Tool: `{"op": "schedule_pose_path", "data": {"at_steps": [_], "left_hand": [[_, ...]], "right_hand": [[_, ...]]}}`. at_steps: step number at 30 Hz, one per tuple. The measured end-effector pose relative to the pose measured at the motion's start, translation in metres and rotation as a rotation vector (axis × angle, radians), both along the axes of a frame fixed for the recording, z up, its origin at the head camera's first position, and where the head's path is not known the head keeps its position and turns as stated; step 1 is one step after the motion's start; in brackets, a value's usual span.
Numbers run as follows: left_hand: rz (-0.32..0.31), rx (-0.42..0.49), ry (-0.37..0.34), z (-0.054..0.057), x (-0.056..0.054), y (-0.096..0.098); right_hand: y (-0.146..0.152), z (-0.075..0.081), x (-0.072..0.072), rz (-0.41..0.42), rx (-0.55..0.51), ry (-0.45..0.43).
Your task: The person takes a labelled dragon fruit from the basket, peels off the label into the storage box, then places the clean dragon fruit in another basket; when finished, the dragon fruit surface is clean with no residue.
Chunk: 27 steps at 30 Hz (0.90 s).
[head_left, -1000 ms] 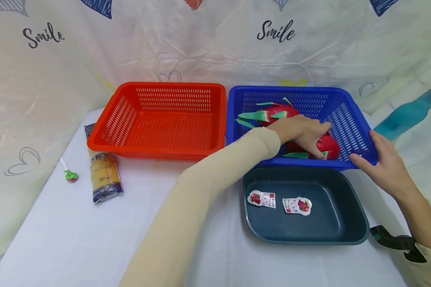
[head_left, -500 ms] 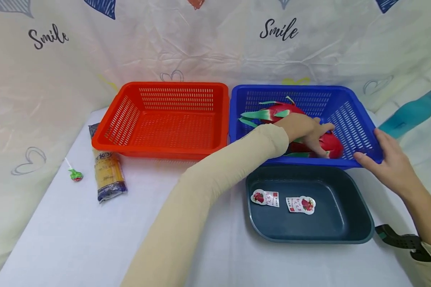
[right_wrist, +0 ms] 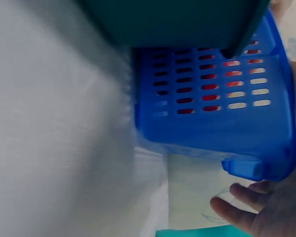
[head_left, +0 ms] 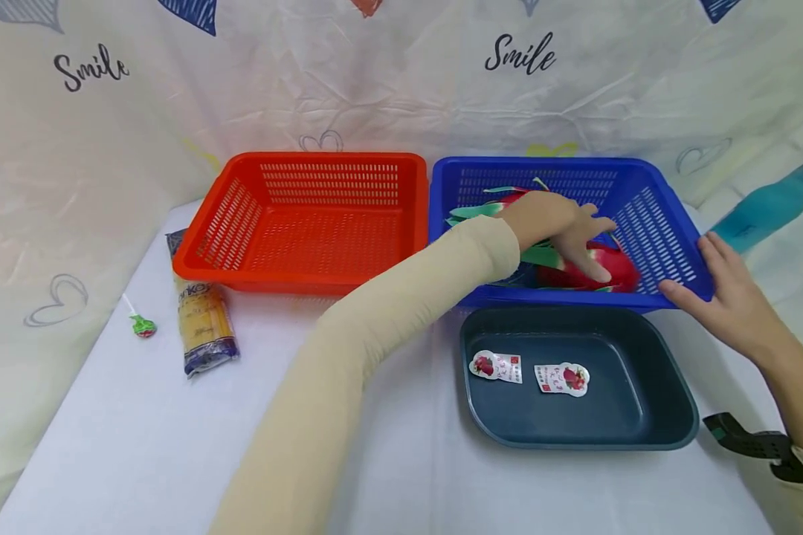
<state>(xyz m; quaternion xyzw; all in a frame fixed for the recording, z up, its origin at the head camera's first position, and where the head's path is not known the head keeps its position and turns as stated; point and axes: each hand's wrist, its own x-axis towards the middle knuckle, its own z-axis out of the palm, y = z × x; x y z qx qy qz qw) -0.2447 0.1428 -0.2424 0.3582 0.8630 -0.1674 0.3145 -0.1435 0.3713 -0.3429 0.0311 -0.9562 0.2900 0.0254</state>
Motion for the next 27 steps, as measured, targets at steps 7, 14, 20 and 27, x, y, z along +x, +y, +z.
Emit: {"op": "schedule_pose_path", "data": {"at_steps": [7, 14, 20, 27], "left_hand": [[0.051, 0.082, 0.056, 0.012, -0.014, -0.042], [0.184, 0.158, 0.084, 0.009, -0.002, -0.075], [0.271, 0.186, 0.179, 0.003, 0.015, -0.092], [0.345, 0.286, 0.327, -0.018, 0.026, -0.122]], "right_hand": [[-0.003, 0.004, -0.003, 0.034, 0.012, -0.039], [-0.011, 0.013, 0.004, -0.011, 0.141, 0.045], [-0.023, 0.024, 0.004, -0.009, 0.212, 0.113], [-0.046, 0.035, 0.003, 0.028, 0.362, 0.082]]}}
